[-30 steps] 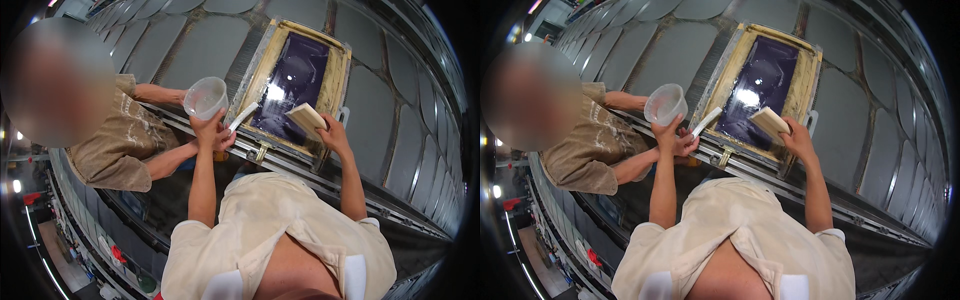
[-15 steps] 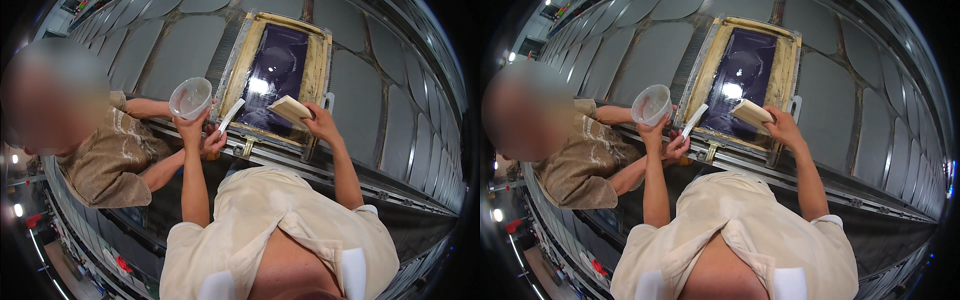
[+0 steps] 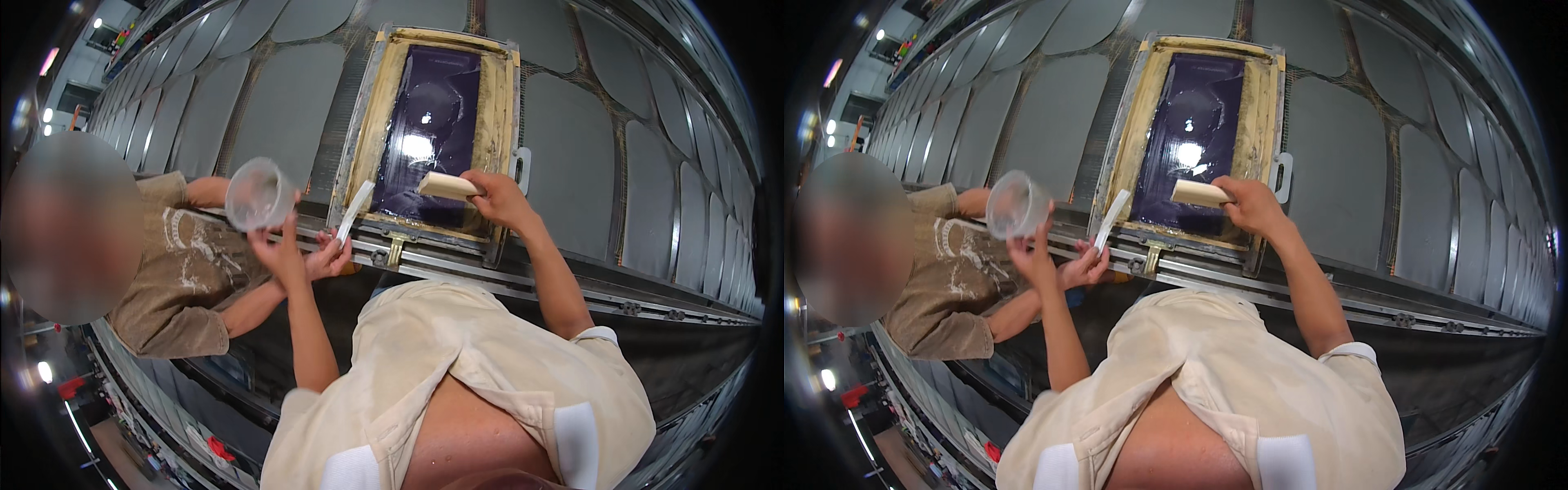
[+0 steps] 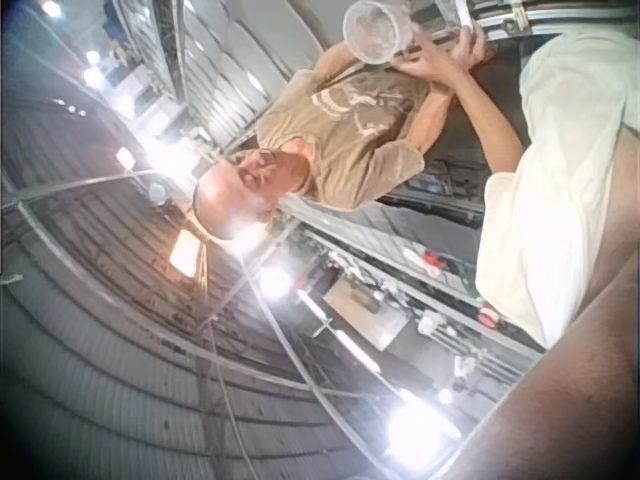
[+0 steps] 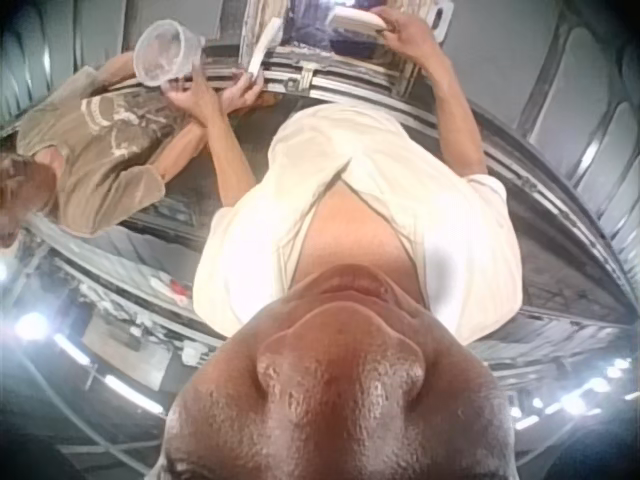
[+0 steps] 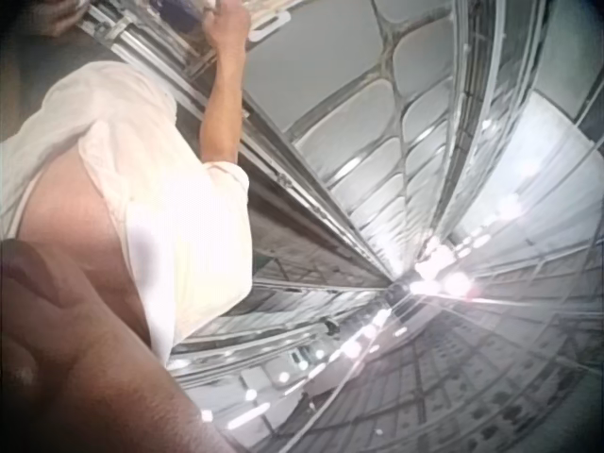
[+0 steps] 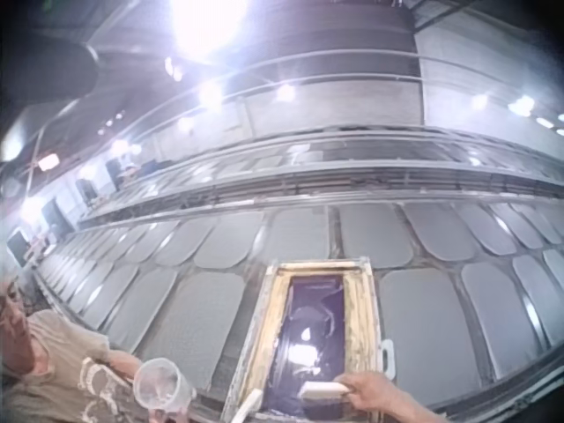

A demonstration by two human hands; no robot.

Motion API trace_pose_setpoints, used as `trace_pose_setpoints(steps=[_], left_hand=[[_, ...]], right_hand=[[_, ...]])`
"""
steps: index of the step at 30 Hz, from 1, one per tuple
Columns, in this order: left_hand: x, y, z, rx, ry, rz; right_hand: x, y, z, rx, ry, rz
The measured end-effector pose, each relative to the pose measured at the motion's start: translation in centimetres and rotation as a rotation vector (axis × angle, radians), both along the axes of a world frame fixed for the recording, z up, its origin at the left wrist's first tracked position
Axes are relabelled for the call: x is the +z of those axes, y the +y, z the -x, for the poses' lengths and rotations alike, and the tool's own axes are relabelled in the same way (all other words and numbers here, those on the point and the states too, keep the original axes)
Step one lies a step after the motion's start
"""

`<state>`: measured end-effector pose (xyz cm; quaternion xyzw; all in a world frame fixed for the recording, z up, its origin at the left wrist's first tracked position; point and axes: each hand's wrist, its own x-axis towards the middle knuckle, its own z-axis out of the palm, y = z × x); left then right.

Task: The person repeatedly rolls a white roller over a purple screen-printing frame to spread ink evenly. Another person pours additional ink into the frame, and the first person continues rolling to distribute it across the screen.

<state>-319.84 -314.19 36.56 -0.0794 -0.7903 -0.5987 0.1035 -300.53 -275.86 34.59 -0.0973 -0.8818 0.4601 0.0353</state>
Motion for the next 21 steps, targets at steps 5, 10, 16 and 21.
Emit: trace_pose_setpoints(steps=[5,10,16,21], left_hand=[[-3.0,-3.6,-5.9,0.193,-0.627,-0.601],[-4.3,-1.5,-8.6,0.195,-0.476,-0.402],[3.2,13.8,-9.7,-0.545,0.339,0.877],[-0.5,19.4,-4.7,-0.931,0.176,1.140]], right_hand=[[-1.0,-0.5,1.1,0.086,0.017,-0.228],[-1.6,-0.3,2.5,0.172,0.022,-0.154],[-1.9,-1.3,3.4,0.289,0.127,-0.357],[-0.6,-1.4,4.2,0.220,0.290,-0.345]])
